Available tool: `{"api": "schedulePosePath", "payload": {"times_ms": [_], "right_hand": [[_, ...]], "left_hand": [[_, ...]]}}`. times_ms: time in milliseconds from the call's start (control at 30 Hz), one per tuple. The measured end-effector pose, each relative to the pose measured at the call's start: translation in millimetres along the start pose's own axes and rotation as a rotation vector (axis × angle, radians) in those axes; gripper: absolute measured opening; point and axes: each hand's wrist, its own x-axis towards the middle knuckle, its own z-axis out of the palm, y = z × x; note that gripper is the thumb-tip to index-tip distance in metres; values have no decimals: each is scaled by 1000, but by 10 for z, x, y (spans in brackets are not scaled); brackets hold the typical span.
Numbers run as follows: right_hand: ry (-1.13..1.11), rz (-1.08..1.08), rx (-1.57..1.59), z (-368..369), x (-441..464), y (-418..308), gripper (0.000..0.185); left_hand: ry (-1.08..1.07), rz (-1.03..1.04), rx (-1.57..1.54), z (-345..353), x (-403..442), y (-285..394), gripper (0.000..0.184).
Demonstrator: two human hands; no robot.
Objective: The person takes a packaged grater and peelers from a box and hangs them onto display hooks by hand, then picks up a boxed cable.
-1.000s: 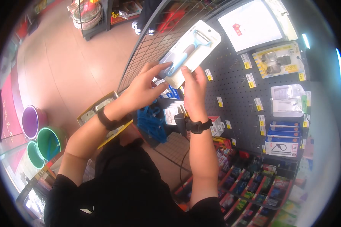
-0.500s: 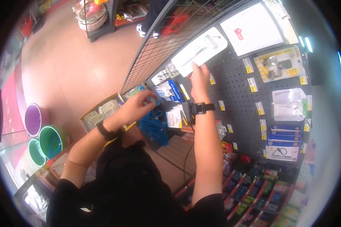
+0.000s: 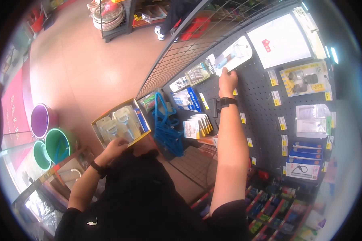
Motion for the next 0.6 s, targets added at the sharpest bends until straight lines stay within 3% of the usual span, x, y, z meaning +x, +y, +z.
{"api": "schedulePosePath", "payload": {"times_ms": [100, 200, 233, 300, 367, 433, 500, 567, 600], "right_hand": [[-13, 13, -43, -60, -6, 93, 37], [35, -158, -20, -49, 28, 428, 38], [142, -159, -33, -19, -115, 406, 38], [199, -190, -67, 20, -336, 411, 31], [101, -129, 53, 75, -501, 661, 25], [-26, -246, -104, 140, -930, 596, 19], [-20, -411, -222, 206, -1375, 331, 14], [65, -809, -660, 201, -1557, 226, 12], [51, -805, -659, 206, -1613, 256, 12]], "left_hand": [[60, -36, -18, -75, -51, -213, 29], [79, -8, 4, -121, -27, -346, 27], [88, -23, 1, -121, -9, -380, 27], [115, 10, 28, -94, 26, -438, 27], [94, -18, 17, -73, 68, -498, 29], [76, -45, 107, -96, 77, -463, 30], [123, -41, 138, -78, 109, -589, 30], [139, -73, 107, -71, 146, -759, 30], [145, -74, 83, -84, 151, -780, 29]]}}
